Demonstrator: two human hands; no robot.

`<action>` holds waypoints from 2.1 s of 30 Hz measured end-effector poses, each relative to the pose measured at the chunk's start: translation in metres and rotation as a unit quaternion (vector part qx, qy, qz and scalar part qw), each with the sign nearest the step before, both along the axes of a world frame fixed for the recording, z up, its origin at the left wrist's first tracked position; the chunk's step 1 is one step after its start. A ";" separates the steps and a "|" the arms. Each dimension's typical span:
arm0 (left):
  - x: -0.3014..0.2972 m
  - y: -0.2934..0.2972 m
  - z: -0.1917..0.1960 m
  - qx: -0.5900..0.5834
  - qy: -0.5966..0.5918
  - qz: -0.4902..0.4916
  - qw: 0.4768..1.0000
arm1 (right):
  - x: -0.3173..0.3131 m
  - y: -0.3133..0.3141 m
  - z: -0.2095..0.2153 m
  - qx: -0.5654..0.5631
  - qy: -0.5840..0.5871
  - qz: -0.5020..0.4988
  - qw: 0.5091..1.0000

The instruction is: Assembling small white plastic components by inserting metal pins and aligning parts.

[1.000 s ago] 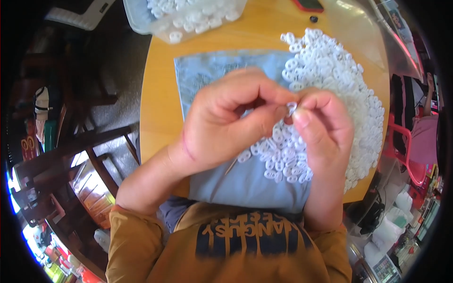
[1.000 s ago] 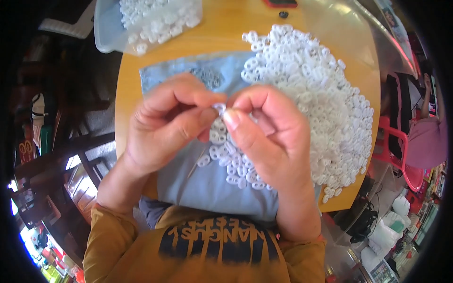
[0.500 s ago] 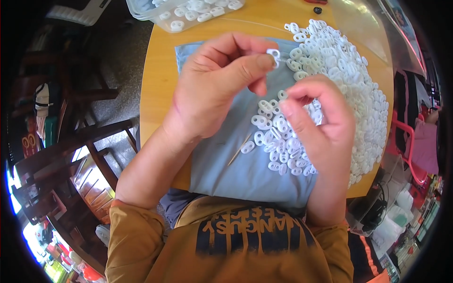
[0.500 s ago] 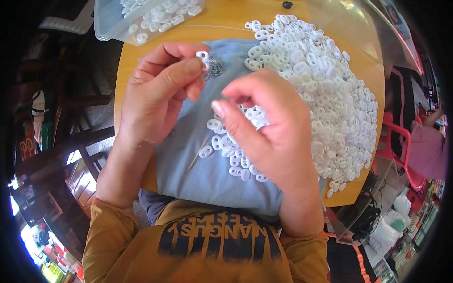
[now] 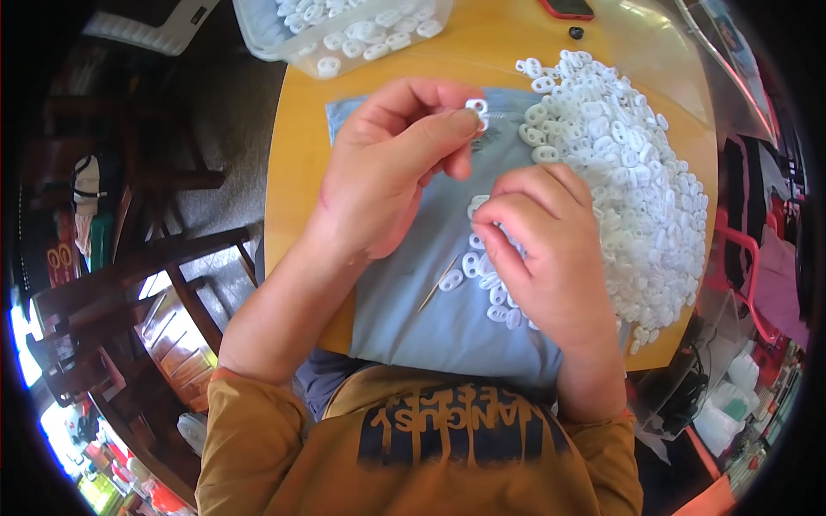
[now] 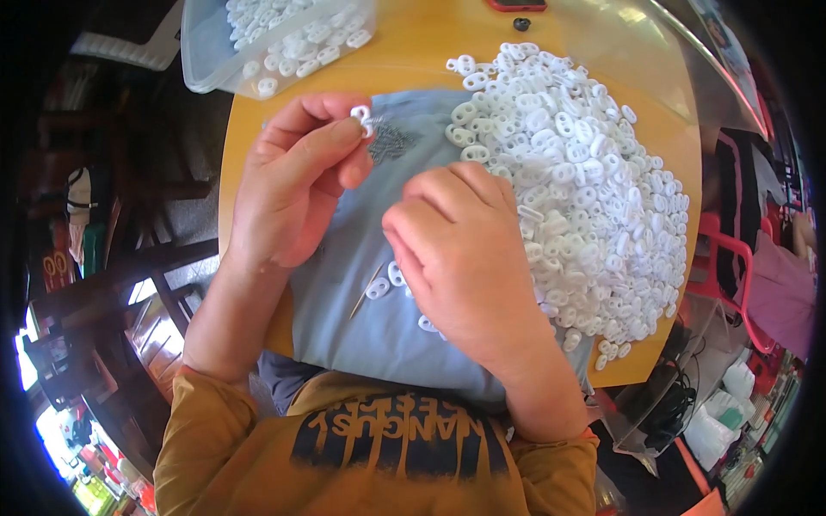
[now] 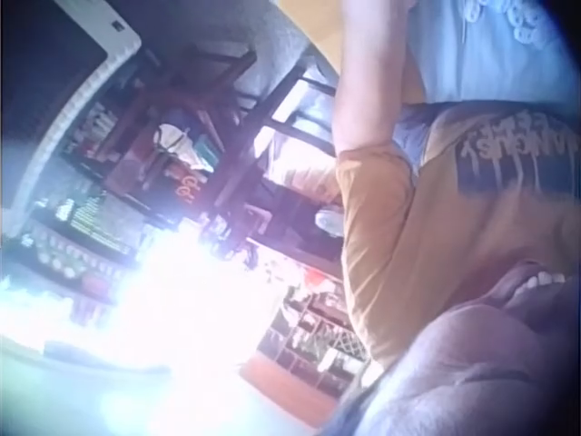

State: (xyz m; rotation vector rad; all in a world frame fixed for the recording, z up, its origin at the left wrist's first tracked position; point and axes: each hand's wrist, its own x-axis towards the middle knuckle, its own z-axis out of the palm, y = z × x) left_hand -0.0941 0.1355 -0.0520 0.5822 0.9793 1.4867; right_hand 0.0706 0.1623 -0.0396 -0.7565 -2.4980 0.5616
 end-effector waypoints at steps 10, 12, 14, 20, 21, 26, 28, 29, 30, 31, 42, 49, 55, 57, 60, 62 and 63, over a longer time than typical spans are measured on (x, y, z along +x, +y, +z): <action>0.002 -0.001 0.001 0.008 -0.066 -0.003 0.998 | 0.006 0.009 -0.005 -0.011 0.091 -0.082 0.992; 0.001 -0.001 0.000 0.013 -0.067 -0.001 0.998 | 0.003 0.007 -0.006 0.020 0.065 -0.082 0.994; -0.001 -0.001 -0.001 0.021 -0.065 0.004 0.998 | 0.000 0.006 -0.013 0.028 0.043 -0.088 0.995; 0.001 -0.001 -0.001 0.010 -0.058 -0.007 0.998 | -0.001 0.006 -0.019 0.078 -0.013 -0.104 0.991; 0.001 -0.001 -0.001 0.011 -0.057 -0.005 0.998 | -0.001 0.005 -0.018 0.078 -0.012 -0.103 0.992; 0.001 -0.003 0.000 0.016 -0.063 -0.008 0.998 | 0.000 0.005 -0.012 0.071 -0.044 -0.092 0.992; 0.003 -0.002 0.001 0.017 -0.063 -0.010 0.998 | 0.001 0.006 -0.022 0.094 -0.028 -0.092 0.991; 0.004 -0.001 0.001 0.016 -0.062 -0.010 0.998 | 0.001 0.008 -0.026 0.116 -0.012 -0.090 0.989; 0.004 -0.002 0.001 0.017 -0.064 -0.013 0.998 | 0.001 0.008 -0.027 0.117 -0.014 -0.093 0.989; 0.003 -0.002 0.000 0.018 -0.068 -0.012 0.997 | 0.001 0.008 -0.027 0.120 -0.019 -0.092 0.988; 0.005 -0.006 0.004 0.022 -0.073 -0.033 0.997 | 0.010 -0.001 0.013 -0.447 0.359 -0.088 0.815; 0.011 -0.012 0.007 0.035 -0.083 -0.086 0.992 | 0.013 0.004 0.013 -0.518 0.400 -0.059 0.754; 0.017 -0.015 0.009 0.023 -0.077 -0.088 0.993 | 0.015 0.004 0.007 -0.519 0.423 -0.026 0.742; 0.018 -0.016 0.009 0.023 -0.060 -0.083 0.994 | 0.013 0.003 0.008 -0.515 0.429 -0.037 0.742; 0.022 -0.017 0.009 0.022 -0.043 -0.067 0.997 | 0.013 0.003 0.011 -0.496 0.421 -0.039 0.758; 0.022 -0.016 0.008 0.021 -0.043 -0.056 0.997 | 0.011 0.000 0.013 -0.493 0.422 -0.051 0.759; 0.022 -0.016 0.007 0.025 -0.047 -0.055 0.997 | 0.010 -0.001 0.014 -0.491 0.423 -0.063 0.759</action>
